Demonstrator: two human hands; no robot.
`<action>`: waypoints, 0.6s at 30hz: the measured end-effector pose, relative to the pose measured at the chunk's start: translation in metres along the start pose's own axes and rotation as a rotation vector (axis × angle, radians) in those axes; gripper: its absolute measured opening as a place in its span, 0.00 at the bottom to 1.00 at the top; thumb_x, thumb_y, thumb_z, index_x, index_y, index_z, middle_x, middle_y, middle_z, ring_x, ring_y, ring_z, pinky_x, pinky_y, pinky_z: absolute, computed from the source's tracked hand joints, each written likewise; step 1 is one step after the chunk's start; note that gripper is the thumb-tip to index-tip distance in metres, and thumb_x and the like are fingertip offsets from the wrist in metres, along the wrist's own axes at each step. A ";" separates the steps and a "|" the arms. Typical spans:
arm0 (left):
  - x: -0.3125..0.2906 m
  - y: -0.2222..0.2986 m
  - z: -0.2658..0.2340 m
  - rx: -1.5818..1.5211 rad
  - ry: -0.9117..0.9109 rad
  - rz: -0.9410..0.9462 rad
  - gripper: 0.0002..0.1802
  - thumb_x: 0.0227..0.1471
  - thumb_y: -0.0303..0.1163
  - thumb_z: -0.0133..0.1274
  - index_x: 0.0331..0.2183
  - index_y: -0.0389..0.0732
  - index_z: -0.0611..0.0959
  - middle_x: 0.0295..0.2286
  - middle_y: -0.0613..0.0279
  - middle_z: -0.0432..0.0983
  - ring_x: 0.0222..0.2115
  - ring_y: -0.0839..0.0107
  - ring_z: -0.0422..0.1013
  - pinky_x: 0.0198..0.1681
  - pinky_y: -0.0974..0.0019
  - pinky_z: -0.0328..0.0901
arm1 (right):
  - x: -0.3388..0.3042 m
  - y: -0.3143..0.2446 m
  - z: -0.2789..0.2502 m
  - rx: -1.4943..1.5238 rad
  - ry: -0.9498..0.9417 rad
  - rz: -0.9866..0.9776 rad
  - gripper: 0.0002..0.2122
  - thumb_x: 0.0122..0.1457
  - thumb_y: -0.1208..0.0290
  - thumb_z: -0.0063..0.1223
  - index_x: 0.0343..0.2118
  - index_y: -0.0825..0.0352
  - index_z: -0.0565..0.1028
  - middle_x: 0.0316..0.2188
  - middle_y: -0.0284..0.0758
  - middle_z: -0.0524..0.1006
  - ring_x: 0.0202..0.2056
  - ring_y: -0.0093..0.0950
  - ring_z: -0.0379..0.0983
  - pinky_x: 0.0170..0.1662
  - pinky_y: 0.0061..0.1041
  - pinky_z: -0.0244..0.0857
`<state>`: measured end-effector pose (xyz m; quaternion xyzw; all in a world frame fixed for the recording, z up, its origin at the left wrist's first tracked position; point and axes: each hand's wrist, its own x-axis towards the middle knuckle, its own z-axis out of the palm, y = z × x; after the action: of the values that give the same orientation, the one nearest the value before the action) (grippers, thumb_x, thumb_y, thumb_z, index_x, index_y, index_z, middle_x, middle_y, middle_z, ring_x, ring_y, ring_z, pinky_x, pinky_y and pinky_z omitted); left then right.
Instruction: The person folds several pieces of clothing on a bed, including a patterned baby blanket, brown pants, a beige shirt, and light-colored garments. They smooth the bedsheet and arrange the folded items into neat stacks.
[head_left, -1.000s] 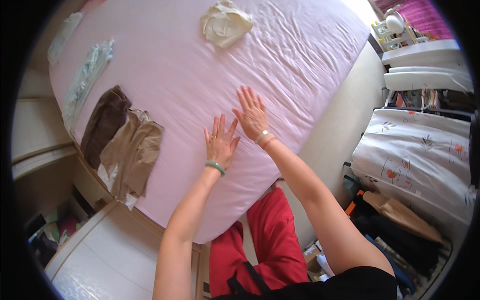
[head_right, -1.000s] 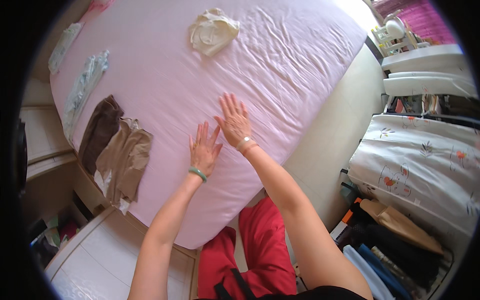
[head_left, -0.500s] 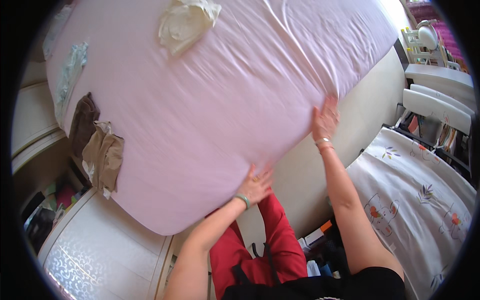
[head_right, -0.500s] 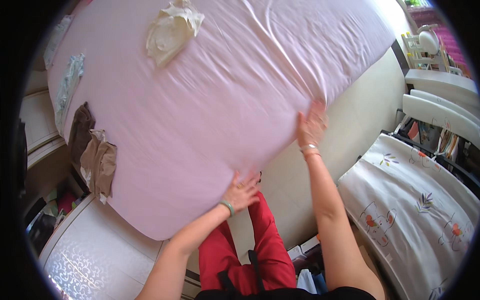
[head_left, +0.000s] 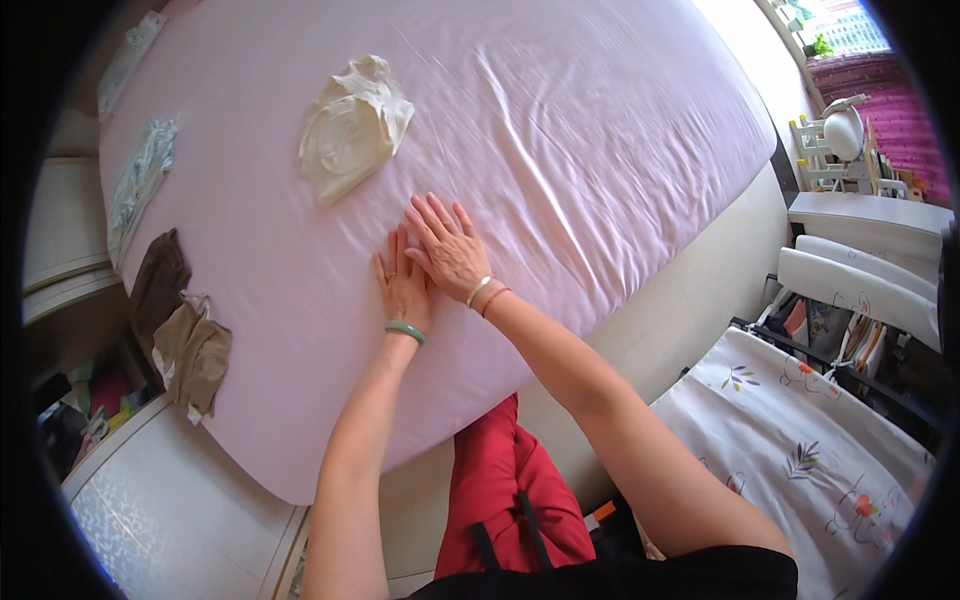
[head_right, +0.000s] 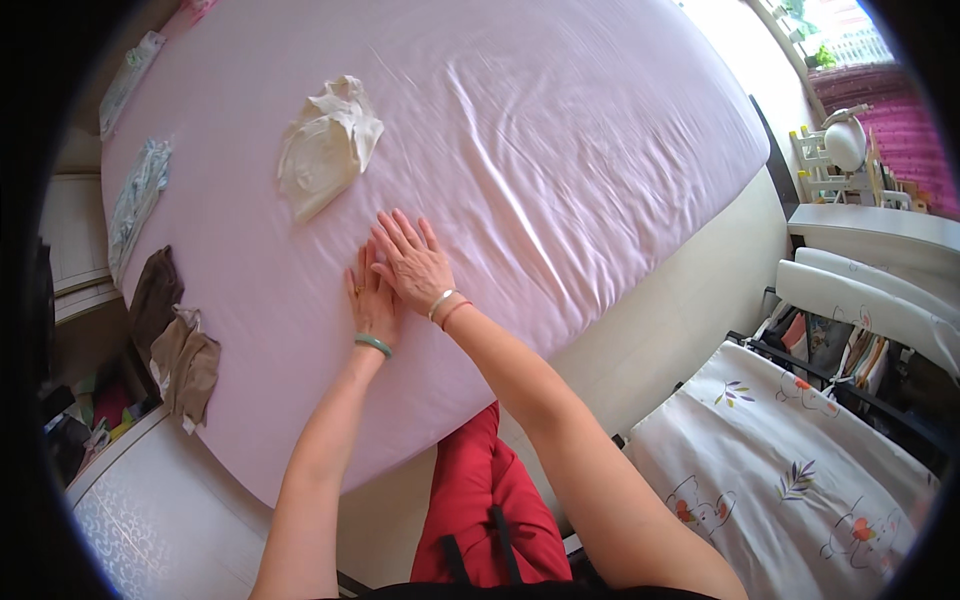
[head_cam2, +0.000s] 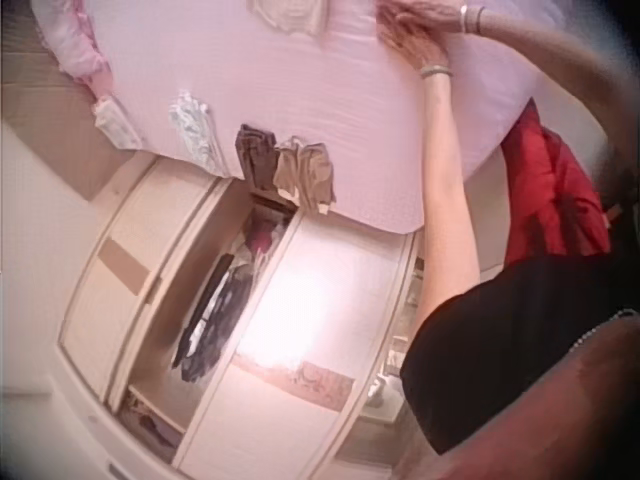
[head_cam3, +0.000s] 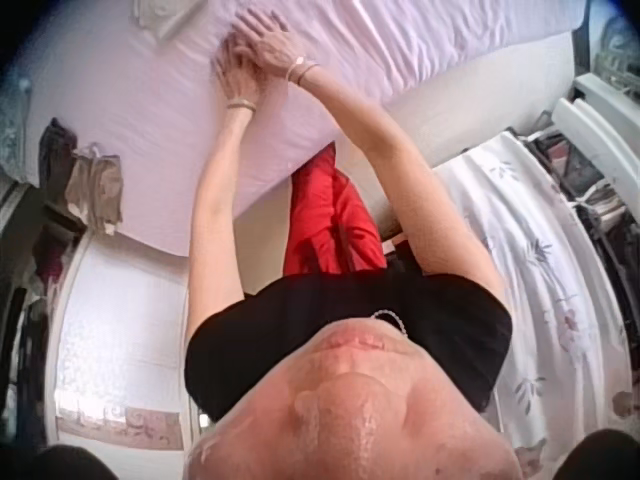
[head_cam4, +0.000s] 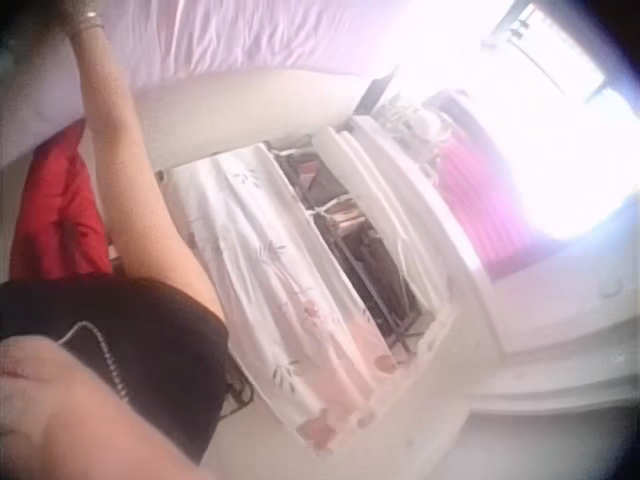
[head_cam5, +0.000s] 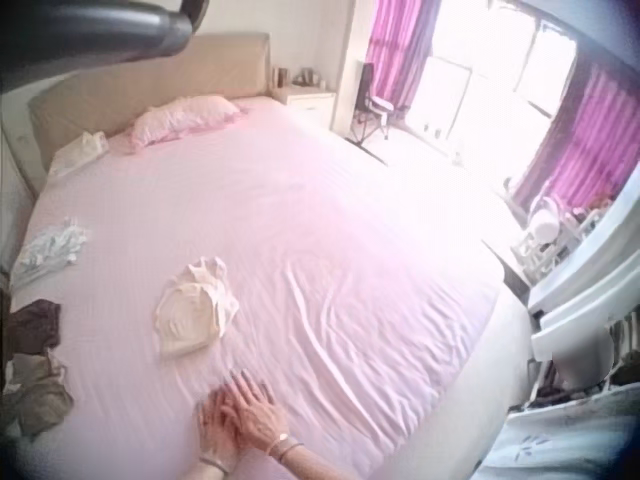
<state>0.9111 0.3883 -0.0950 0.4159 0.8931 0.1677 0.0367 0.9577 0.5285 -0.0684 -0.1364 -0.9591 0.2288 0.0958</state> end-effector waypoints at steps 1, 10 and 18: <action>0.011 0.005 0.009 0.008 -0.010 -0.018 0.36 0.59 0.41 0.50 0.66 0.54 0.58 0.67 0.56 0.46 0.68 0.56 0.43 0.65 0.37 0.40 | 0.008 0.024 0.005 -0.033 -0.023 0.007 0.27 0.64 0.55 0.46 0.64 0.60 0.61 0.68 0.32 0.56 0.70 0.30 0.44 0.70 0.39 0.36; -0.099 0.139 0.053 -0.066 -0.513 0.526 0.36 0.57 0.53 0.47 0.64 0.62 0.61 0.67 0.65 0.46 0.69 0.63 0.38 0.67 0.39 0.34 | -0.112 0.243 -0.101 -0.547 -0.015 0.603 0.31 0.64 0.56 0.43 0.68 0.62 0.53 0.70 0.33 0.50 0.71 0.29 0.40 0.70 0.36 0.31; 0.017 0.121 0.010 -0.343 -0.199 0.240 0.29 0.60 0.45 0.47 0.62 0.56 0.67 0.66 0.58 0.50 0.66 0.61 0.49 0.62 0.37 0.43 | -0.033 0.216 -0.111 -0.232 0.122 0.383 0.31 0.61 0.65 0.51 0.66 0.66 0.57 0.68 0.43 0.55 0.69 0.38 0.45 0.69 0.42 0.37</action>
<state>0.9902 0.4764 -0.0629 0.5213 0.7876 0.2783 0.1746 1.0627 0.7495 -0.0756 -0.3394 -0.9281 0.1223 0.0922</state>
